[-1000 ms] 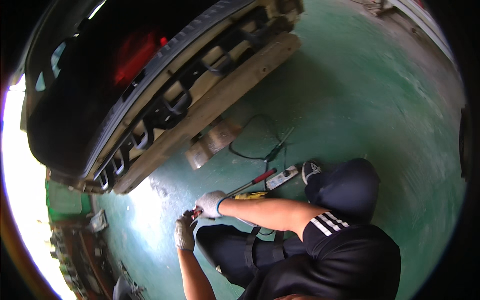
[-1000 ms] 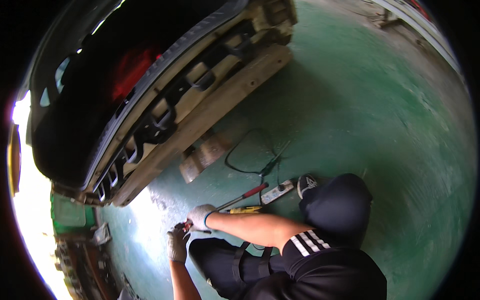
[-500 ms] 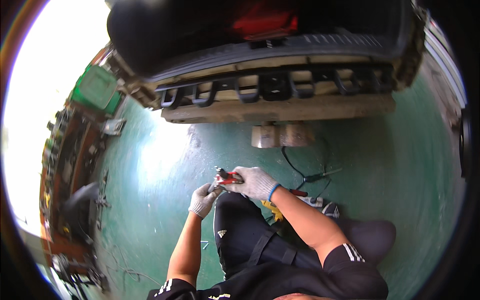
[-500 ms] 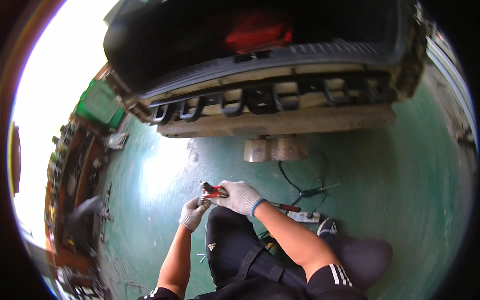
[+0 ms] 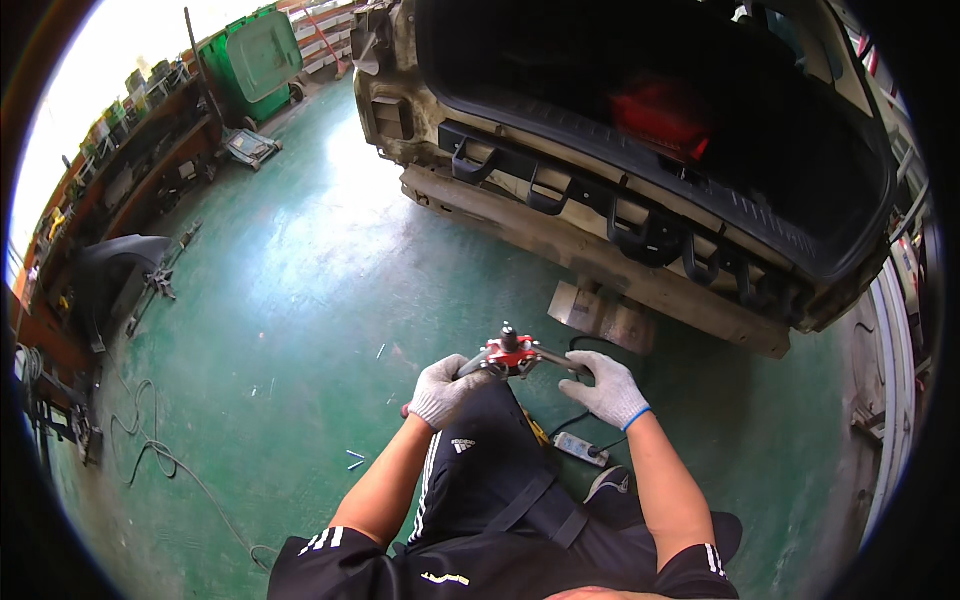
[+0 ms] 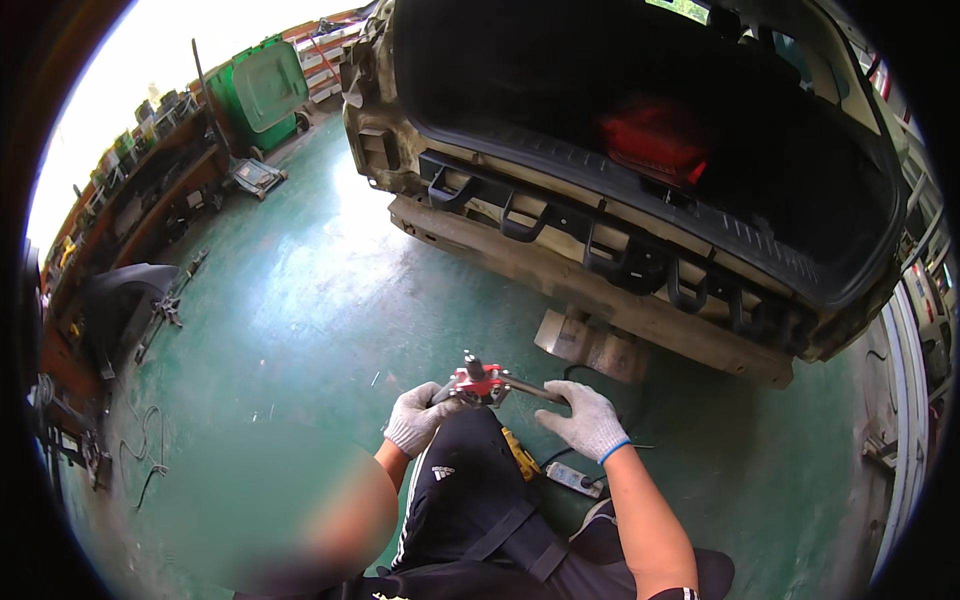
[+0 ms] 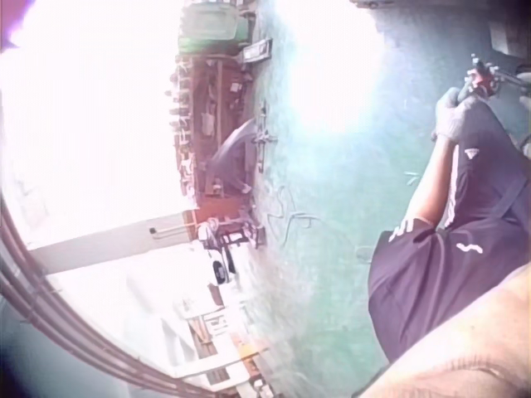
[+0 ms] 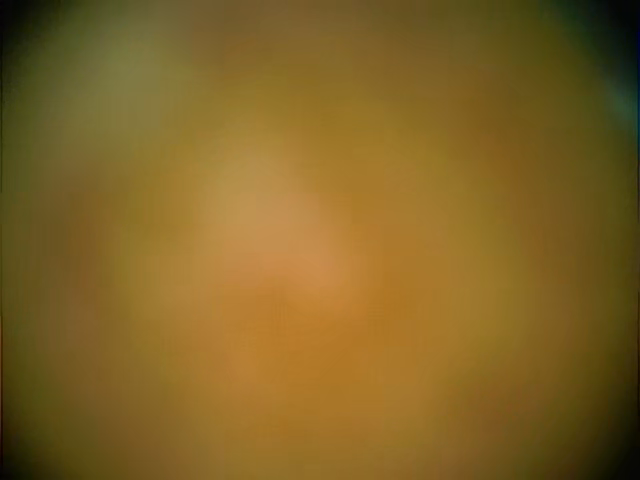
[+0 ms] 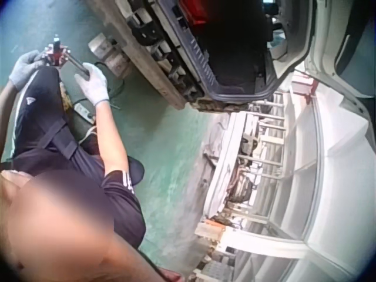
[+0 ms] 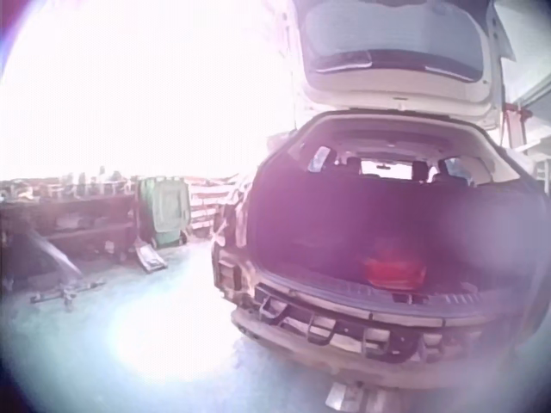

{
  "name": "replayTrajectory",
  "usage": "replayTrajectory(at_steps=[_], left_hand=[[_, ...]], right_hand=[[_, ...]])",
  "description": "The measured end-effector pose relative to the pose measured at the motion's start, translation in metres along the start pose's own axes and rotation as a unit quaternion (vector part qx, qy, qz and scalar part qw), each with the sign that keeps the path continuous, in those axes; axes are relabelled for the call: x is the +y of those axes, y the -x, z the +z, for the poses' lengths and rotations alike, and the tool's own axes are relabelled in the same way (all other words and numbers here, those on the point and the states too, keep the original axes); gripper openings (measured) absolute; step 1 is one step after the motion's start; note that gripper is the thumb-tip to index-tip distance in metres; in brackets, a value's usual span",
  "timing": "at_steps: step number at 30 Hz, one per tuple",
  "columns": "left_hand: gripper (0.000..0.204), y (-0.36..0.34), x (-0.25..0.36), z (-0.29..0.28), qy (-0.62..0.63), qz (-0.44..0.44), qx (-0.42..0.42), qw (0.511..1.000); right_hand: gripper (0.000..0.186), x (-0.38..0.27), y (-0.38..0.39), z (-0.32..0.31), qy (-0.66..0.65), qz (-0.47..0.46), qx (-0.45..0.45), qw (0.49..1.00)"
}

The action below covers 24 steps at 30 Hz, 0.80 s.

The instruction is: The person installs a black plastic bumper onto the rear of a vehicle using a rivet gun and a power drill. They position the bumper, insert rivets, and secure it in place.

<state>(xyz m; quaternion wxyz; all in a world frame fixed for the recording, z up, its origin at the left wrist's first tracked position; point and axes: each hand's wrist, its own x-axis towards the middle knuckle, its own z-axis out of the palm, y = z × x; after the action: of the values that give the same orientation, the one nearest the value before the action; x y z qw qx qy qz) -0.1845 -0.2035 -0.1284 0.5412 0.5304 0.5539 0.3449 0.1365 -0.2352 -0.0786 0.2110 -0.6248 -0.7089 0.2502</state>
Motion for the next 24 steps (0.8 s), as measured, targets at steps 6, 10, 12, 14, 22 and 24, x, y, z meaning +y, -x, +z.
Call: replayTrajectory(at_steps=[6, 10, 12, 14, 22, 24], left_hand=[[0.031, 0.012, -0.002, -0.011, 0.015, -0.011, 0.030, 0.999], [0.032, 0.008, -0.035, -0.031, 0.047, -0.011, 0.095, 0.994], [0.034, -0.001, -0.067, -0.061, 0.082, 0.033, 0.127, 0.988], [0.035, -0.007, -0.080, -0.075, 0.118, 0.078, 0.161, 0.977], [0.022, 0.012, -0.142, -0.196, 0.047, 0.034, 0.388, 0.920], [0.017, 0.008, -0.167, -0.227, -0.019, 0.041, 0.384, 0.922]], right_hand=[[0.056, -0.028, 0.016, -0.015, -0.001, 0.076, -0.116, 0.990], [0.053, 0.022, 0.030, 0.019, 0.064, -0.014, 0.007, 0.998], [0.052, 0.025, 0.040, 0.002, 0.100, 0.050, 0.010, 0.994], [0.051, 0.061, 0.060, -0.004, 0.111, 0.097, 0.031, 0.989], [0.062, 0.131, 0.090, 0.033, 0.095, 0.249, -0.174, 0.948], [0.065, 0.145, 0.104, 0.045, 0.101, 0.298, -0.204, 0.927]])
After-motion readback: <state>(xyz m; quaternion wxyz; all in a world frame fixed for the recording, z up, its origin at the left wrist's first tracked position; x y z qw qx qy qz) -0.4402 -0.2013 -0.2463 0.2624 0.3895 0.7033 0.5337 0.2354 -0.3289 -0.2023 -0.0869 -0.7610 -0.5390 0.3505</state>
